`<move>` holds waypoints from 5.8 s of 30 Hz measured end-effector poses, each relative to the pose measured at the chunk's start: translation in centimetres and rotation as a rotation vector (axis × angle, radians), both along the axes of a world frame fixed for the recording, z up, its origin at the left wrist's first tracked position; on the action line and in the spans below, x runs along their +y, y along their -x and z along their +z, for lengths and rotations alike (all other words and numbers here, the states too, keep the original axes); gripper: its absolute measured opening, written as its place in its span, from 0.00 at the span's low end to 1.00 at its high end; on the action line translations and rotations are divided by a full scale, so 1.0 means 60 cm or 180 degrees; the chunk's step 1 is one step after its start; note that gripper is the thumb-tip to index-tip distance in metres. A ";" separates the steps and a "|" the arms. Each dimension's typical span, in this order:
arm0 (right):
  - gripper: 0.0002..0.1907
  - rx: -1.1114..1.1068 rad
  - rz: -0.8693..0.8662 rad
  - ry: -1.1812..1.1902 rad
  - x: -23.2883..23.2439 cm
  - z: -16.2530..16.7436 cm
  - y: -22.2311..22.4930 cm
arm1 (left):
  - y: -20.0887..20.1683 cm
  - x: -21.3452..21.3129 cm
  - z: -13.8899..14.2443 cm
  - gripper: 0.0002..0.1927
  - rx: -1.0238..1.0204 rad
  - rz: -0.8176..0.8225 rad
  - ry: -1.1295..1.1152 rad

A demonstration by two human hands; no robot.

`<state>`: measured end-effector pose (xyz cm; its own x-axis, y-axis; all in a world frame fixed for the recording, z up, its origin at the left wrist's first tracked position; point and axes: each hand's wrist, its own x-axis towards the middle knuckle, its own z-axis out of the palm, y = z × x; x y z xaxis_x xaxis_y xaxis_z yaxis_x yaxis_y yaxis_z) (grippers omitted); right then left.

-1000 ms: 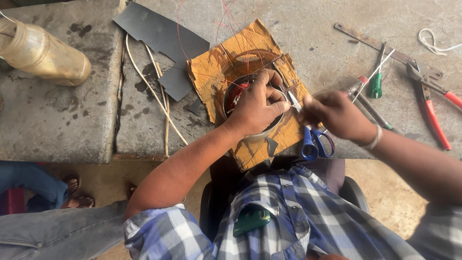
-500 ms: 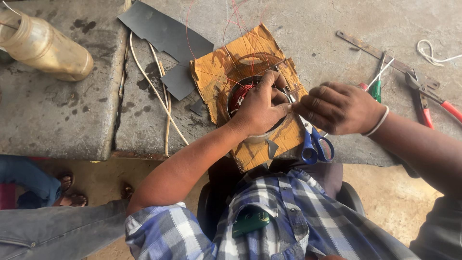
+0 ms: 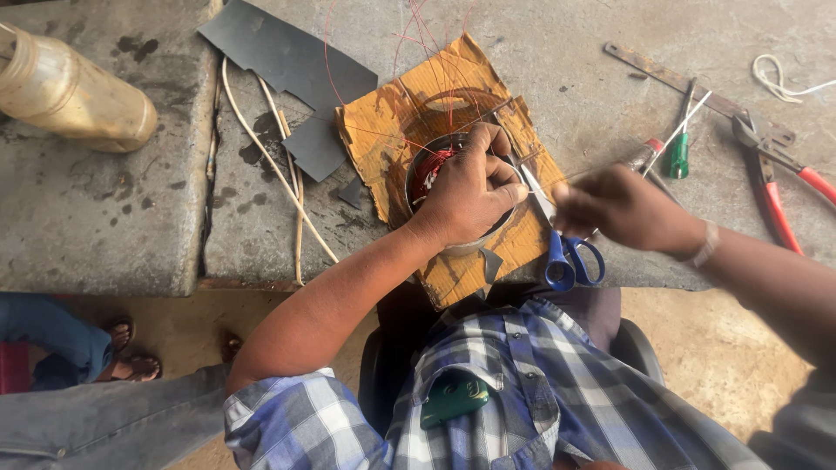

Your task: The person winds red wire around a cylindrical metal core, then uses scissors to cut a white plastic tube and pliers to strip the ends of the wire. They continue winding and securing the wire with the plastic tube.

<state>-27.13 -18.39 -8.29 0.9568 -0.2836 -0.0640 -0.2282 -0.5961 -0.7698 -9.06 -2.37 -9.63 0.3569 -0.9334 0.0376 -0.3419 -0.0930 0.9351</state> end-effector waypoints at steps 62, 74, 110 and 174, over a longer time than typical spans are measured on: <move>0.14 -0.3009 0.2069 0.3957 -0.048 0.023 -0.038 | -0.005 0.003 0.000 0.23 0.0117 -0.0075 -0.0121; 0.11 -0.0324 -0.0232 -0.0768 -0.009 -0.084 -0.011 | -0.002 0.001 -0.007 0.23 -0.0165 -0.0003 -0.0188; 0.06 -0.2821 0.1719 0.3618 -0.057 -0.027 -0.022 | -0.001 0.004 0.000 0.21 0.0102 -0.0077 -0.0143; 0.13 -0.2197 0.1050 0.2510 -0.028 -0.048 -0.019 | 0.000 0.006 -0.024 0.21 -0.0015 0.0025 -0.0011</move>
<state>-25.99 -20.09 -11.18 0.7533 0.2666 0.6012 0.3661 -0.9294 -0.0466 -9.06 -2.04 -11.08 0.3639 -0.9307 0.0361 -0.3456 -0.0989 0.9332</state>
